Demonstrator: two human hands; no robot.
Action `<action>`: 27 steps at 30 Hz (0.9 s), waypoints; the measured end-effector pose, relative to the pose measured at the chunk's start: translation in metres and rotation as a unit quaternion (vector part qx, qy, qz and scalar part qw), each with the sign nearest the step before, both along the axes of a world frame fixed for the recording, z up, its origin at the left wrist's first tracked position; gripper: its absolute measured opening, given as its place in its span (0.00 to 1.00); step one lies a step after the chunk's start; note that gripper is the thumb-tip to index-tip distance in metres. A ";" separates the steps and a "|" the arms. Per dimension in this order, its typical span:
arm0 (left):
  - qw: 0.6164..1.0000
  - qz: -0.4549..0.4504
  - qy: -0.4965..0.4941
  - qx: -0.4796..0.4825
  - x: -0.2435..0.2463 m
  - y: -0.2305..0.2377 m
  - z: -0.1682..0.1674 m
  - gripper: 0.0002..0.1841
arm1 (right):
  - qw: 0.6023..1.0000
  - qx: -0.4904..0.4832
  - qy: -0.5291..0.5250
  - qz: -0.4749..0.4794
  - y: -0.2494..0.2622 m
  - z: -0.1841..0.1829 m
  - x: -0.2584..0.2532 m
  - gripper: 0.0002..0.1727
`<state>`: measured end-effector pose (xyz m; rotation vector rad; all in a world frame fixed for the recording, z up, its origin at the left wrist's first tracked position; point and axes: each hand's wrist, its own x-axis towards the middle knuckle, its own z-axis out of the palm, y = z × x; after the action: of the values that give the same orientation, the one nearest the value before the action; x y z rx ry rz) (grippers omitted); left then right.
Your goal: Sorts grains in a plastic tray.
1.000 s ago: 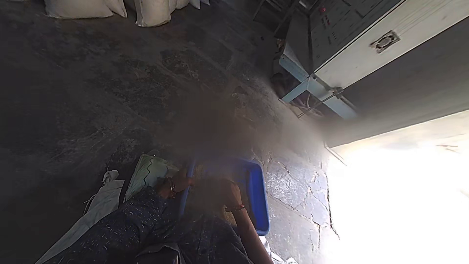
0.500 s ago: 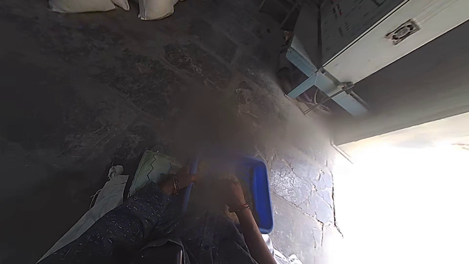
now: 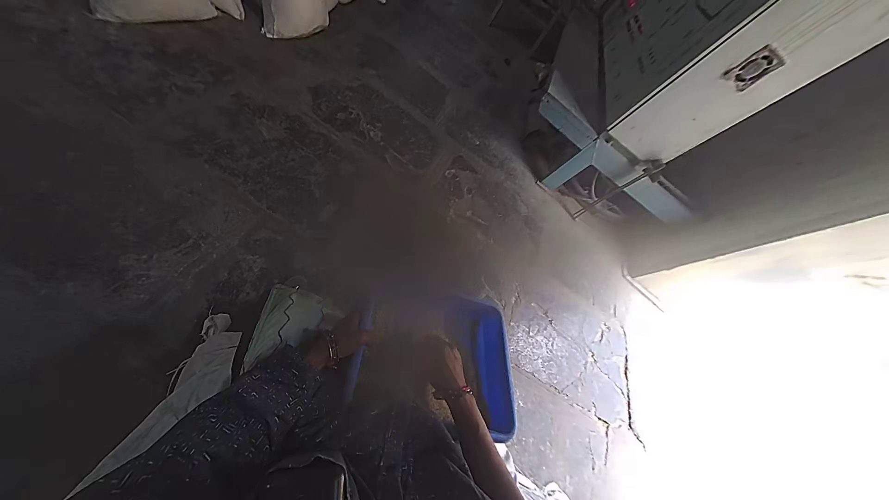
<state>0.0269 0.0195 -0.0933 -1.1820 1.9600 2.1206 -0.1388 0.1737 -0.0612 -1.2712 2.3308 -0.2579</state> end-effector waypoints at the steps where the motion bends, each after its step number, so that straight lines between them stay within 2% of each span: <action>1: 1.000 0.000 0.002 -0.001 0.000 0.000 0.000 0.29 | 1.000 0.001 0.000 0.001 0.000 0.000 0.000 0.22; 27: 1.000 -0.007 -0.003 -0.011 0.001 0.000 0.000 0.30 | 0.998 0.058 -0.006 0.012 -0.004 -0.003 0.000 0.22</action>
<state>0.0276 0.0196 -0.0936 -1.1716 1.9893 2.0914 -0.1386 0.1698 -0.0639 -1.2360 2.2836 -0.1212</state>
